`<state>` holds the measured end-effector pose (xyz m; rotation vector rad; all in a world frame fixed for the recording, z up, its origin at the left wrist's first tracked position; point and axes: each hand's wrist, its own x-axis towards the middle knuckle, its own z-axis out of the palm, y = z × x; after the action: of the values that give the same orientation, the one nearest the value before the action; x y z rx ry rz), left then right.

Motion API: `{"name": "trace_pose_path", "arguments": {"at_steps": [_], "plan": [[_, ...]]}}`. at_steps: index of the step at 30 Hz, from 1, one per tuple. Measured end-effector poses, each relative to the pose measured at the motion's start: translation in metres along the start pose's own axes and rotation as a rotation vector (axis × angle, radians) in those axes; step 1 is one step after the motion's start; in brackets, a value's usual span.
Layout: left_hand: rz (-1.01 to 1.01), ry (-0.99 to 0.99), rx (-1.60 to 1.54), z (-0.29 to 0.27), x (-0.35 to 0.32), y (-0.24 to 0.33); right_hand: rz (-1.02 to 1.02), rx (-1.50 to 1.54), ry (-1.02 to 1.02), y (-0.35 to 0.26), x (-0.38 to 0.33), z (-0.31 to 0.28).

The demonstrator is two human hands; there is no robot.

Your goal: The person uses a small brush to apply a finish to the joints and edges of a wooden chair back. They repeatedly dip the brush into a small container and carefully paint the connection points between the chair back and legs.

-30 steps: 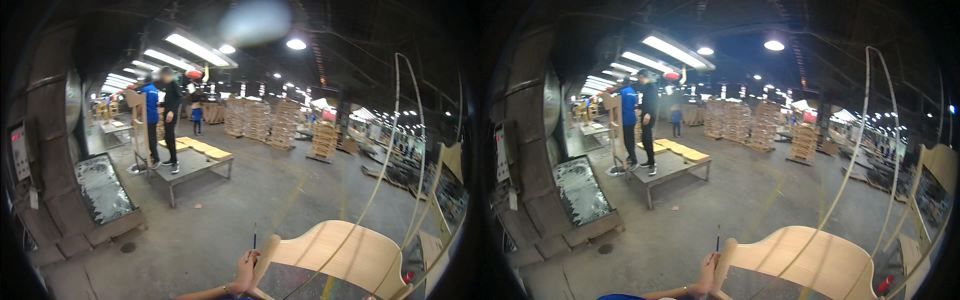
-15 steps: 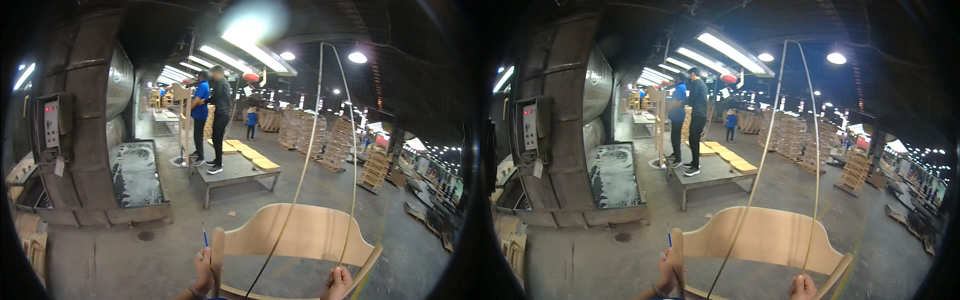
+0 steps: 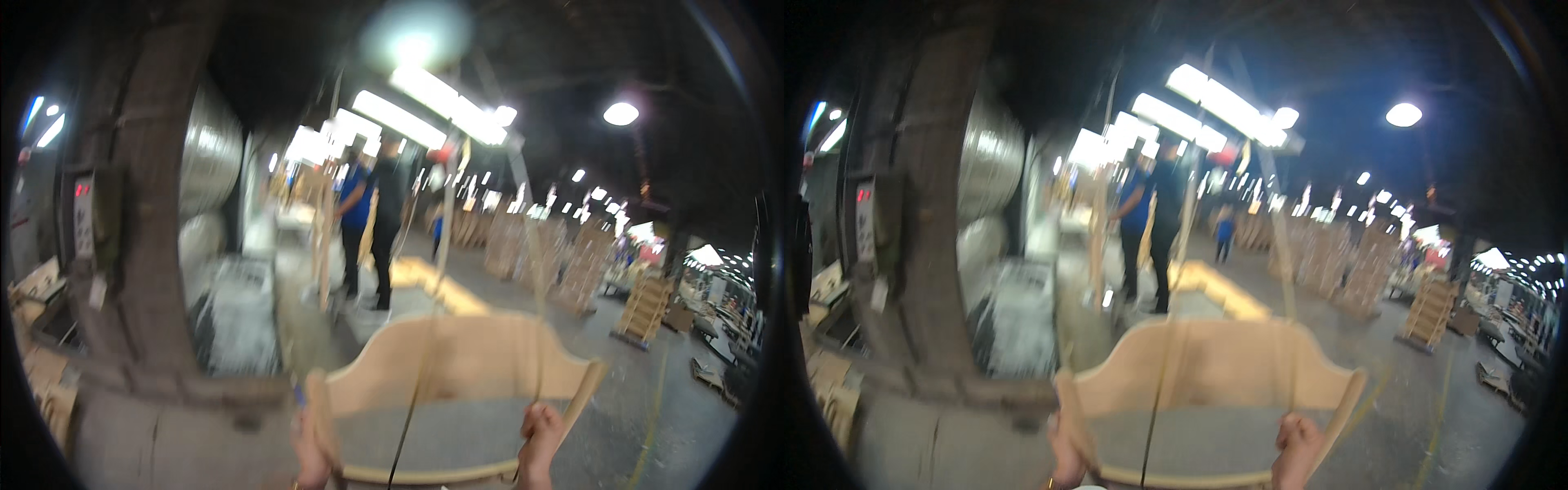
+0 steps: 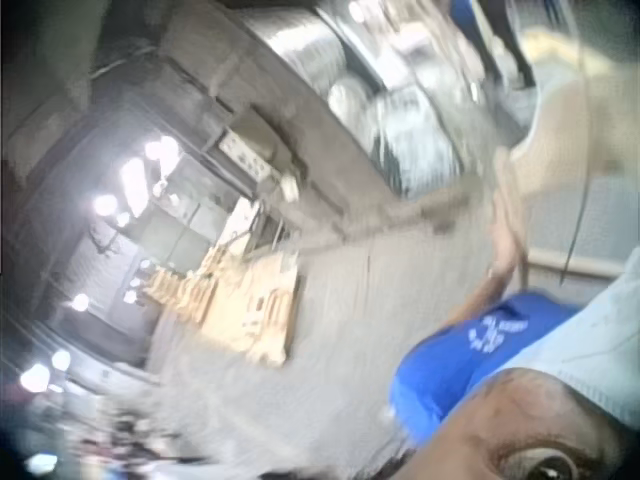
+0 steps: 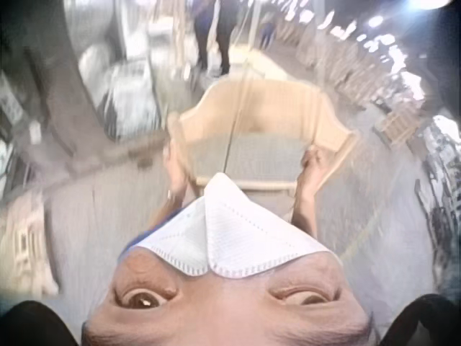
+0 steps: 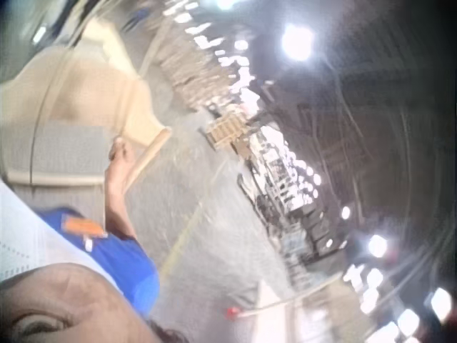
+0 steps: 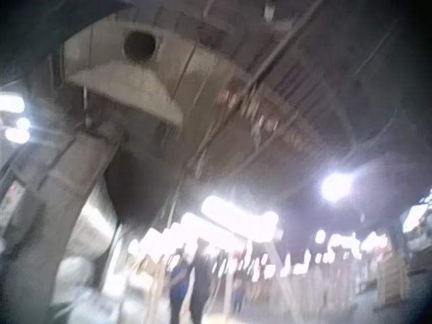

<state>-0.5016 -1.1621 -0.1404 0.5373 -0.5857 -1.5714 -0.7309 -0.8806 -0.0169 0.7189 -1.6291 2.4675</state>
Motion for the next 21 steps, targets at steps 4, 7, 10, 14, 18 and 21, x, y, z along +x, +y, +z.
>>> {"name": "trace_pose_path", "arguments": {"at_steps": [4, 7, 10, 14, 18, 21], "plan": [[0.078, -0.138, 0.082, 0.035, 0.033, 0.001, -0.082, -0.019, -0.091, 0.011, 0.041, 0.027], [0.105, -0.116, 0.076, 0.061, 0.036, 0.001, -0.044, 0.175, -0.092, 0.011, 0.065, 0.034], [0.082, -0.162, 0.052, 0.087, 0.036, -0.010, -0.075, 0.181, -0.090, 0.000, 0.086, 0.029], [0.037, -0.241, -0.058, 0.130, 0.043, -0.036, -0.156, 0.118, -0.065, -0.026, 0.103, 0.009], [-0.053, -0.280, -0.073, 0.170, 0.048, -0.062, -0.209, 0.057, 0.013, -0.053, 0.115, -0.006], [-0.097, -0.323, -0.080, 0.198, 0.050, -0.071, -0.230, 0.017, 0.036, -0.076, 0.126, -0.016]]}}
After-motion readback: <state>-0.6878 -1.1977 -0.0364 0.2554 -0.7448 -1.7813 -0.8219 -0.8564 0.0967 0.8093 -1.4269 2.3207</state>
